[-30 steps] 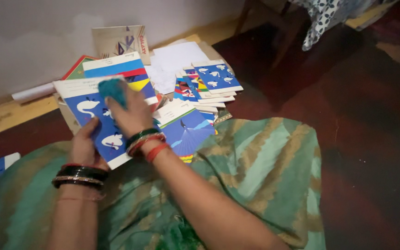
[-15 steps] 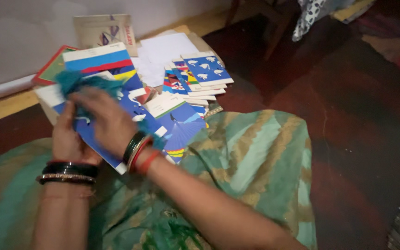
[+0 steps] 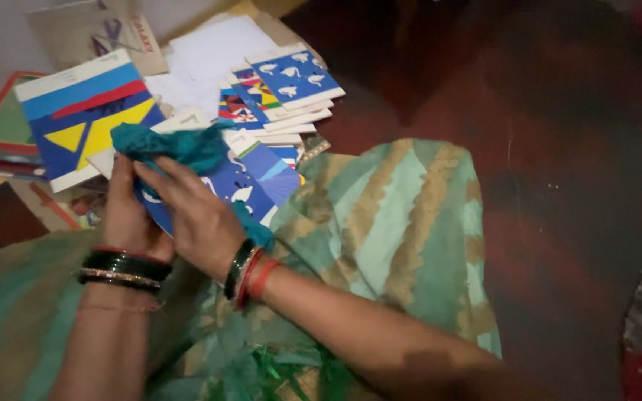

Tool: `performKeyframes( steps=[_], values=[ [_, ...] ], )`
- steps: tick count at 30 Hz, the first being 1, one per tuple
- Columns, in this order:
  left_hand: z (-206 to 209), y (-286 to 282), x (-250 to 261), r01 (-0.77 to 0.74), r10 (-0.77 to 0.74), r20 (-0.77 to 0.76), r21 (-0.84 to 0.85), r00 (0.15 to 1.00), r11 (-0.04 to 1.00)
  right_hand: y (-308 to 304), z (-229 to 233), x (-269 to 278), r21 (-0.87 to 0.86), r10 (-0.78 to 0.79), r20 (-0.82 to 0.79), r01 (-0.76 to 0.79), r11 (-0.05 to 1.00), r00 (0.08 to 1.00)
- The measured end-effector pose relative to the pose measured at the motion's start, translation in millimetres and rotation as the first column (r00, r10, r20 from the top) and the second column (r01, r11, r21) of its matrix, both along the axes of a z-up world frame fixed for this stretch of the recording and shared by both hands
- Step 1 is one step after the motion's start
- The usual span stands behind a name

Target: The person organizes a set of cards by wiping them with a blue cloth and then placing them in a stack on a shelf.

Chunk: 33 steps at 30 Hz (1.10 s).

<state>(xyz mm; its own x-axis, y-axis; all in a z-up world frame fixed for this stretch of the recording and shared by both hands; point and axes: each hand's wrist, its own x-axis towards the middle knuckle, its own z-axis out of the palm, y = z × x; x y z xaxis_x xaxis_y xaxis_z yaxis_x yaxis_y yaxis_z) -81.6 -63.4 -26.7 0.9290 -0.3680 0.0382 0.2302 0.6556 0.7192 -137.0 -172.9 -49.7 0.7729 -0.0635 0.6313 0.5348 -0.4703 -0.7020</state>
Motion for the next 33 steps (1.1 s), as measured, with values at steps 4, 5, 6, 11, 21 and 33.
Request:
performKeyframes(
  steps=[4,5,6,11,21,33],
  values=[
    [-5,-15,-5,0.106,-0.087,-0.159,0.114,0.983,0.988,-30,-15,28,0.000,-0.191,0.054,0.191,0.982,0.980],
    [-4,-17,-5,0.104,-0.088,-0.137,0.117,0.987,0.988,-36,-18,36,0.027,-0.227,0.015,0.226,0.974,0.974],
    [-3,-19,-4,0.103,-0.089,-0.115,0.120,0.989,0.987,-41,-18,42,0.052,-0.261,-0.026,0.262,0.964,0.965],
    [4,-21,16,0.105,-0.082,-0.123,0.191,0.989,0.976,-7,-6,22,0.156,-0.063,0.020,0.059,0.986,0.998],
    [13,-25,17,0.030,-0.017,-0.077,0.181,0.997,0.983,-59,-23,79,0.145,-0.483,-0.071,0.488,0.861,0.873],
    [-21,-30,97,-0.433,0.257,0.352,0.793,0.900,0.430,-61,61,5,0.233,-0.438,0.035,0.419,0.878,0.898]
  ],
)
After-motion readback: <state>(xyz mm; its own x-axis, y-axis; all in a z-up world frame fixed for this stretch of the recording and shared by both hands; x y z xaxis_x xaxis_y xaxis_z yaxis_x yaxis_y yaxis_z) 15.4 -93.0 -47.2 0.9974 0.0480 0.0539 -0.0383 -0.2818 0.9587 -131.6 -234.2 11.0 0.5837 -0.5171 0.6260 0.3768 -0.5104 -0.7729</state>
